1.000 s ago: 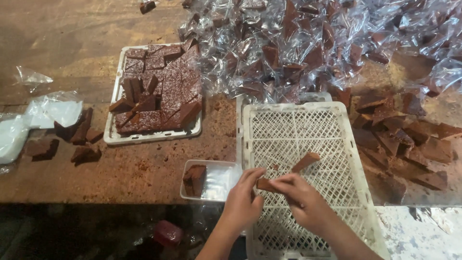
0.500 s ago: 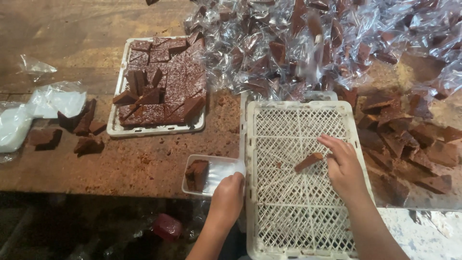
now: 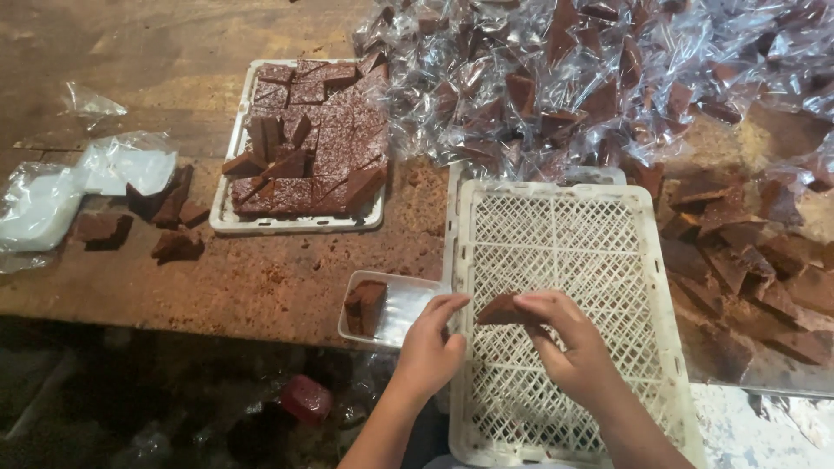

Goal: The person is manually packing individual pieces of bread into plastic bags from a tray.

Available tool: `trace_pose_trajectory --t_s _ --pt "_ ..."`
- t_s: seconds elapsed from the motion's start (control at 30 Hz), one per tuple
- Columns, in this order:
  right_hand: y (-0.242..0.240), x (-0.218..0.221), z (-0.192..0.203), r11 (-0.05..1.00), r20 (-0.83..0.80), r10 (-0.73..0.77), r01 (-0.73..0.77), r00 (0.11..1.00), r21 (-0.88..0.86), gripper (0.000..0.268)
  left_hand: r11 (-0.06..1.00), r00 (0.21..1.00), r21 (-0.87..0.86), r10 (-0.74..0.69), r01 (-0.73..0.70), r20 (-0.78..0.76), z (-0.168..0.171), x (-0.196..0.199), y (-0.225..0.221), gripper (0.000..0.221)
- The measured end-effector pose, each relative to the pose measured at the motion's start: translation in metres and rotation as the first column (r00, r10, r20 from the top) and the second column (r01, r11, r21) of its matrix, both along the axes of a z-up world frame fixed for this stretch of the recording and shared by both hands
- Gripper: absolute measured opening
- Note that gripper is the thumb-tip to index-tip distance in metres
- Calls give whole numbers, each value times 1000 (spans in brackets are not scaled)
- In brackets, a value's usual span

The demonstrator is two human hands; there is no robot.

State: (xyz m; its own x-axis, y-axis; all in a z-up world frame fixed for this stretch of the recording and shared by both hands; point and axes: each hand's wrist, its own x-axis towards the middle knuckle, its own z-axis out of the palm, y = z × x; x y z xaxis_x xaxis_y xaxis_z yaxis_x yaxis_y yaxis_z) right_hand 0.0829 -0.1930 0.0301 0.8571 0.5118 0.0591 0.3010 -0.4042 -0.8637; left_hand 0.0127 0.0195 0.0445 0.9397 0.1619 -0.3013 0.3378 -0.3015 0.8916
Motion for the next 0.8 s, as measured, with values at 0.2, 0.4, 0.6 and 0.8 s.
trace_pose_trajectory --t_s 0.2,0.4,0.6,0.8 --pt "-1 -8 28 970 -167 -243 242 956 -27 44 993 985 -97 87 -72 150 -15 6 0 42" --pt "-12 -16 0 992 90 33 -44 995 117 54 995 969 91 -62 41 241 -15 3 -6 51" --pt "4 -15 4 969 95 247 -245 964 -32 51 987 805 42 102 -155 584 -31 2 -15 44" --pt "-5 -24 11 968 190 88 -129 978 216 43 919 744 278 25 -281 668 -40 3 -11 30"
